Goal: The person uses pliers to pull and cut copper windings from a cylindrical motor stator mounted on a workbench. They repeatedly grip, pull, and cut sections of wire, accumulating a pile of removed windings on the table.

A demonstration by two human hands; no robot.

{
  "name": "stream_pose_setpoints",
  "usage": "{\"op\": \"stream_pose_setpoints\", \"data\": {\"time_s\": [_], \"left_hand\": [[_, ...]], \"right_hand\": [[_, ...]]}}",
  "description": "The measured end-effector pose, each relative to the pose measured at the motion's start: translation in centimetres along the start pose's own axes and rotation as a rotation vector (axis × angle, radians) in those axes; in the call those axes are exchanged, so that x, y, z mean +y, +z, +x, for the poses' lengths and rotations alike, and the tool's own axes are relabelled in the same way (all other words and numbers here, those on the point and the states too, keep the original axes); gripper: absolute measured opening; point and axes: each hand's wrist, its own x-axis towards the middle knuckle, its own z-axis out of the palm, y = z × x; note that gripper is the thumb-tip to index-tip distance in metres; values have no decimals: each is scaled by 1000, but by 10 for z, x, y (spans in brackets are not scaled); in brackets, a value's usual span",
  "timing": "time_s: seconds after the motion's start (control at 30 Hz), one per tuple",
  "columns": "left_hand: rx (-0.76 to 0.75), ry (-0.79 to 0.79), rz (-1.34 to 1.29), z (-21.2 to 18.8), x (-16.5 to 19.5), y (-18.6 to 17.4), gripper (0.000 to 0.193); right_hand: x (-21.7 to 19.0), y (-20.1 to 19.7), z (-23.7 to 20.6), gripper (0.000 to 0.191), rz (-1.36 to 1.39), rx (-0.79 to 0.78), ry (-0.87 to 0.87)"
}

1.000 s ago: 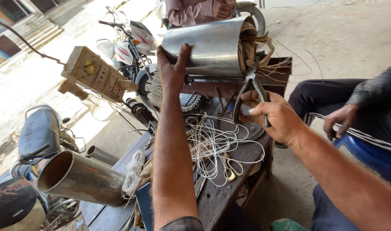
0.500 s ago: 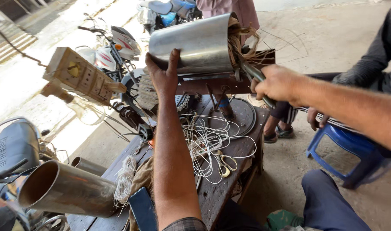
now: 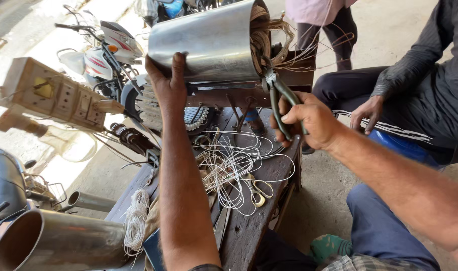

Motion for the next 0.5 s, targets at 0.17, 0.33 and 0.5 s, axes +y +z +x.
{"op": "stream_pose_setpoints", "data": {"time_s": [0.17,0.33,0.5], "left_hand": [[24,55,-44,2,1,1,117],[7,-73,-21,9,11,6,114],[18,-45,-92,14,19,9,106]], "right_hand": [[17,4,4,13,17,-3,-130],[33,9,7,13,38,6,-203],[38,24,9,12,51,-45,-252]]}}
